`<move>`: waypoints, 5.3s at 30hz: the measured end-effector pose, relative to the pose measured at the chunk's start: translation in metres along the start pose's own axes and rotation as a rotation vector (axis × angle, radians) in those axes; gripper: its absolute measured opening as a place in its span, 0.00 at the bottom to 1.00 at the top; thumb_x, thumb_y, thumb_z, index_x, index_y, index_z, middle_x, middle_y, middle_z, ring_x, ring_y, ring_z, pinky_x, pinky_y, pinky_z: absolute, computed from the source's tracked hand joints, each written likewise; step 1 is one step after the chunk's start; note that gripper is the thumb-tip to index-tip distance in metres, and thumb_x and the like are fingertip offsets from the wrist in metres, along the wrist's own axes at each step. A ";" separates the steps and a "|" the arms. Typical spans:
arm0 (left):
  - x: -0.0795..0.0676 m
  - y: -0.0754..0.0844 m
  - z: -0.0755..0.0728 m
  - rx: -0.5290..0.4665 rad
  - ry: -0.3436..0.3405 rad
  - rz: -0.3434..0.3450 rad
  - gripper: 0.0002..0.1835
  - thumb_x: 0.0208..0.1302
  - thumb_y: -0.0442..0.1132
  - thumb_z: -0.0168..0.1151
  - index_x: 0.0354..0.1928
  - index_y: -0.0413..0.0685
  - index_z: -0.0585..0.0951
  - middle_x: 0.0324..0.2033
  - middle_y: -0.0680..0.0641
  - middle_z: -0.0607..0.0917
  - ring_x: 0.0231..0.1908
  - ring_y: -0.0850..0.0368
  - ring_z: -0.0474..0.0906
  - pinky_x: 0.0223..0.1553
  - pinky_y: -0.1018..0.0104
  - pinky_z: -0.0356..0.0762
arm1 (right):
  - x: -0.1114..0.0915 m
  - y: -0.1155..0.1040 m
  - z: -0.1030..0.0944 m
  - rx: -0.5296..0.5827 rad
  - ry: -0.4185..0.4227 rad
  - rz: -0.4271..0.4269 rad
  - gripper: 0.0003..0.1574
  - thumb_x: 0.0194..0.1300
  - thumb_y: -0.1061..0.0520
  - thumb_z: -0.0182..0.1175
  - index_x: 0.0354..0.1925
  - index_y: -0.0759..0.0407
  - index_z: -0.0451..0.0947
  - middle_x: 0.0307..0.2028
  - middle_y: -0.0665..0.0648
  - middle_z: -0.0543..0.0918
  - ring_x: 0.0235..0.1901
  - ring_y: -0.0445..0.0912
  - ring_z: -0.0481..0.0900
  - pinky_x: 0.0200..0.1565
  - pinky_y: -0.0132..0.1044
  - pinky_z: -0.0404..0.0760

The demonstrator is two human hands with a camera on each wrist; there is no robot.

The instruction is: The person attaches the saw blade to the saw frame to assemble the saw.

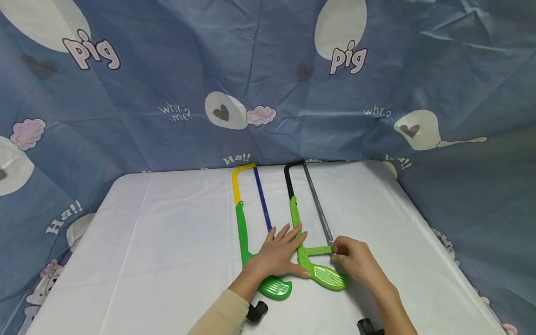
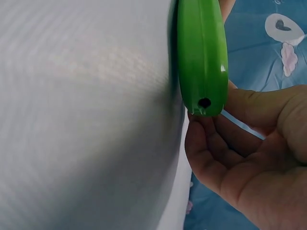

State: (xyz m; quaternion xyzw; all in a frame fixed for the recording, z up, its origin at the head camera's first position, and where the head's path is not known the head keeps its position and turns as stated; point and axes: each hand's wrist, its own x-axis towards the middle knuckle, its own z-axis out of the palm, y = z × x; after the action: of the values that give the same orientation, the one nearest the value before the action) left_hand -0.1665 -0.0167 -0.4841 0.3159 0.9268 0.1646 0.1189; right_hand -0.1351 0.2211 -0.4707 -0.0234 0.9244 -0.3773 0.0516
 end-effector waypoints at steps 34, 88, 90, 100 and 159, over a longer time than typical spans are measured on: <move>0.000 -0.003 0.003 -0.003 0.007 0.013 0.55 0.54 0.72 0.64 0.79 0.57 0.55 0.80 0.51 0.48 0.79 0.44 0.43 0.76 0.36 0.40 | -0.001 0.001 0.002 -0.097 -0.006 0.043 0.15 0.51 0.66 0.72 0.29 0.56 0.74 0.21 0.50 0.74 0.25 0.43 0.69 0.26 0.32 0.66; -0.003 -0.001 0.000 0.015 0.011 0.000 0.56 0.52 0.73 0.64 0.78 0.57 0.55 0.80 0.51 0.48 0.79 0.44 0.43 0.76 0.37 0.41 | -0.006 -0.019 0.011 -0.272 0.080 -0.002 0.08 0.58 0.63 0.61 0.26 0.54 0.72 0.16 0.49 0.73 0.17 0.43 0.68 0.19 0.34 0.65; -0.003 -0.001 0.000 0.015 0.013 0.002 0.56 0.52 0.73 0.64 0.78 0.57 0.55 0.80 0.51 0.48 0.79 0.44 0.43 0.76 0.37 0.40 | -0.006 -0.018 0.010 -0.262 0.078 0.002 0.07 0.58 0.63 0.61 0.27 0.54 0.73 0.17 0.50 0.74 0.18 0.43 0.68 0.20 0.34 0.66; -0.002 0.000 0.000 0.008 0.017 0.005 0.56 0.52 0.72 0.65 0.78 0.56 0.56 0.80 0.51 0.49 0.79 0.44 0.44 0.76 0.38 0.41 | -0.005 -0.009 0.004 -0.112 0.060 0.062 0.07 0.57 0.66 0.61 0.29 0.55 0.77 0.23 0.49 0.79 0.25 0.43 0.72 0.27 0.33 0.69; -0.002 0.000 0.002 0.012 0.011 0.003 0.56 0.53 0.73 0.64 0.79 0.58 0.55 0.80 0.51 0.48 0.79 0.44 0.43 0.76 0.37 0.41 | -0.001 -0.003 -0.001 -0.282 0.058 -0.164 0.20 0.54 0.76 0.60 0.24 0.50 0.78 0.24 0.46 0.81 0.25 0.39 0.71 0.30 0.34 0.72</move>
State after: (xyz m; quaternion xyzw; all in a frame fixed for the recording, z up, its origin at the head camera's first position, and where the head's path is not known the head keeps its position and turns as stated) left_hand -0.1645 -0.0172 -0.4857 0.3169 0.9281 0.1608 0.1116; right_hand -0.1342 0.2197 -0.4684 -0.0948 0.9642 -0.2473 -0.0100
